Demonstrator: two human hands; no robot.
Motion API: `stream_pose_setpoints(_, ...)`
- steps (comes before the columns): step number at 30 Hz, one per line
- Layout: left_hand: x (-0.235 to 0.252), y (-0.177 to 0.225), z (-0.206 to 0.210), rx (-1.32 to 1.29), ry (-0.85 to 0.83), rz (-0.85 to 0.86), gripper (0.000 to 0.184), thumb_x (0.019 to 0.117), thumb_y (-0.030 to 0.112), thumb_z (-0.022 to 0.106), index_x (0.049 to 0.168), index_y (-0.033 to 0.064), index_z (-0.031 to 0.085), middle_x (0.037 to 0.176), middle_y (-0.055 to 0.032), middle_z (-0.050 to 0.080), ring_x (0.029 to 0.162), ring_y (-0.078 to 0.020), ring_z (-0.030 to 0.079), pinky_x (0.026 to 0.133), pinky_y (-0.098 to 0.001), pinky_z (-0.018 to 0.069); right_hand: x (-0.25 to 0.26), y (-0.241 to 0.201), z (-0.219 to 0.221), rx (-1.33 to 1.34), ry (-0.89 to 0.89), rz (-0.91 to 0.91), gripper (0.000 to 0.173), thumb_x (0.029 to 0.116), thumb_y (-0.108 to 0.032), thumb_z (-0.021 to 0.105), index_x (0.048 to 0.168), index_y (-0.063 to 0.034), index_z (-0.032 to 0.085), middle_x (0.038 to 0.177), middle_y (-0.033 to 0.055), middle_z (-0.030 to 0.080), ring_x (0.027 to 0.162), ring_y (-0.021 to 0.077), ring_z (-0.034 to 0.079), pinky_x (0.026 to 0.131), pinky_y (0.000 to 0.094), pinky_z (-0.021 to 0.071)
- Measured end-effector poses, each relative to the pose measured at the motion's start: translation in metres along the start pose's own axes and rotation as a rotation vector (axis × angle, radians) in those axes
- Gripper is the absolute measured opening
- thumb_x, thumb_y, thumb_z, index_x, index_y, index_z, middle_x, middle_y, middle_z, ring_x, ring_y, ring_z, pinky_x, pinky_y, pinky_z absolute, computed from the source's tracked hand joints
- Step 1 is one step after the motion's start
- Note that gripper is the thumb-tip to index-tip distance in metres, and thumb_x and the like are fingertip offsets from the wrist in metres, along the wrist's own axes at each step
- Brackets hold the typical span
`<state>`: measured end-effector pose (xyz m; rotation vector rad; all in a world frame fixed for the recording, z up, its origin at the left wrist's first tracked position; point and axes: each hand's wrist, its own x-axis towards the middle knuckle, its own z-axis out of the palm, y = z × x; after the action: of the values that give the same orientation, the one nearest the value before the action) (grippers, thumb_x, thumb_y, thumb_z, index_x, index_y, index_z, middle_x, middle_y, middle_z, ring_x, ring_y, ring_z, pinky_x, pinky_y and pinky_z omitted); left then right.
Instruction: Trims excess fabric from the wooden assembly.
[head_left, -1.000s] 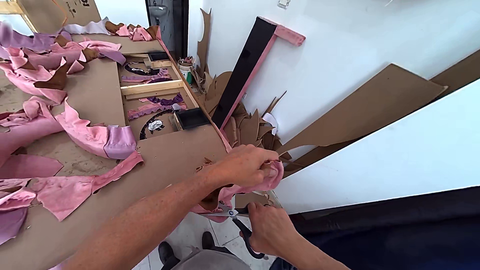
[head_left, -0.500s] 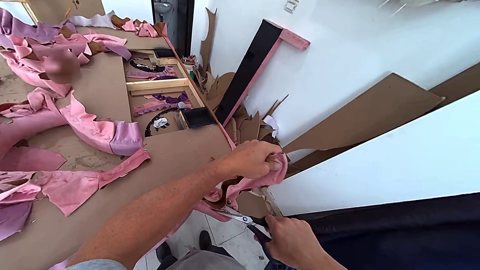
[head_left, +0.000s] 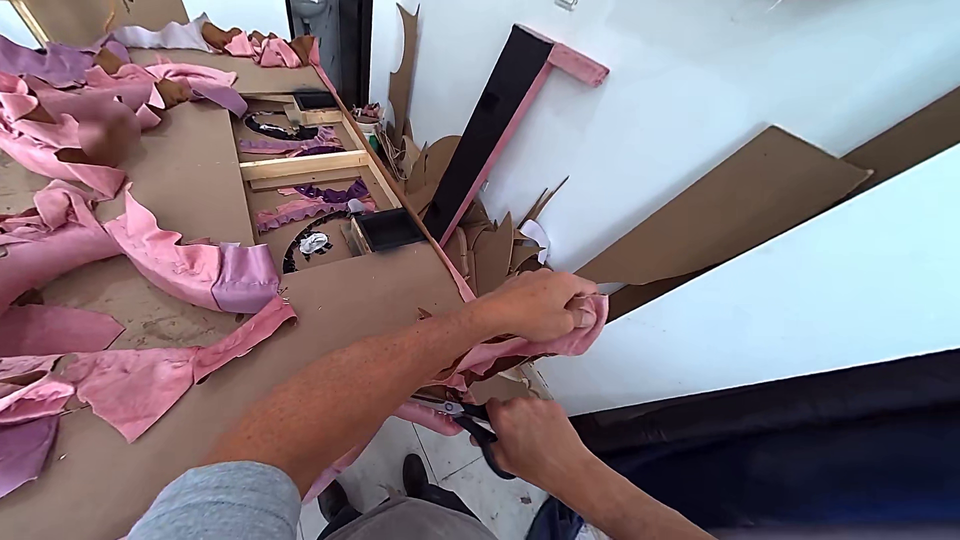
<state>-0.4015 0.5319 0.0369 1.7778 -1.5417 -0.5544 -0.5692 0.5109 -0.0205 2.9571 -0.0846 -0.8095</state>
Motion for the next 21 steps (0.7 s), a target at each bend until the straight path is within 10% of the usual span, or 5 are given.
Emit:
stream_pose_setpoints(5,-0.008,-0.001,-0.009,-0.033,0.078,-0.012,0.021,0.1045,0.021,0.058,0.104,0.0021,0.067,0.088,-0.0133,0.066,0.085,-0.0285,0.065,0.076,-0.0538,0.0528,0.009,-0.04,-0.016,0.076,-0.056,-0.107,0.034,0.0934,-0.03,0.065,0.096,0.0034,0.066,0.094,0.0252,0.069,0.094,0.0454,0.069,0.074,0.0628,0.0521)
stream_pose_setpoints(9,-0.032,-0.028,-0.014,-0.305,0.35,-0.046,0.021,0.1035,0.015,0.058,0.113,-0.0011,0.067,0.094,-0.0134,0.069,0.088,-0.022,0.068,0.083,-0.046,0.0566,-0.009,-0.053,0.019,0.147,0.311,-0.344,0.023,0.0788,-0.023,0.075,0.081,-0.0031,0.064,0.066,0.0145,0.063,0.061,0.0354,0.067,0.05,0.0522,0.0502)
stream_pose_setpoints(16,-0.117,-0.08,-0.055,-0.505,0.565,-0.297,0.015,0.1048,0.009,0.056,0.114,0.0039,0.066,0.089,-0.0052,0.071,0.077,-0.0108,0.068,0.07,-0.0284,0.0586,-0.094,0.041,0.057,0.259,0.273,0.258,0.051,0.0741,-0.046,0.084,0.094,-0.0006,0.071,0.081,0.0216,0.07,0.07,0.0444,0.069,0.057,0.0633,0.0524)
stream_pose_setpoints(21,-0.062,-0.051,-0.041,-0.4,0.464,-0.202,0.017,0.1027,0.01,0.057,0.113,0.0025,0.068,0.092,-0.0076,0.072,0.082,-0.0141,0.07,0.076,-0.0356,0.06,-0.078,0.072,0.076,0.056,0.413,0.359,0.058,0.0645,-0.053,0.084,0.089,-0.0027,0.068,0.076,0.016,0.069,0.065,0.0359,0.07,0.055,0.0539,0.0531)
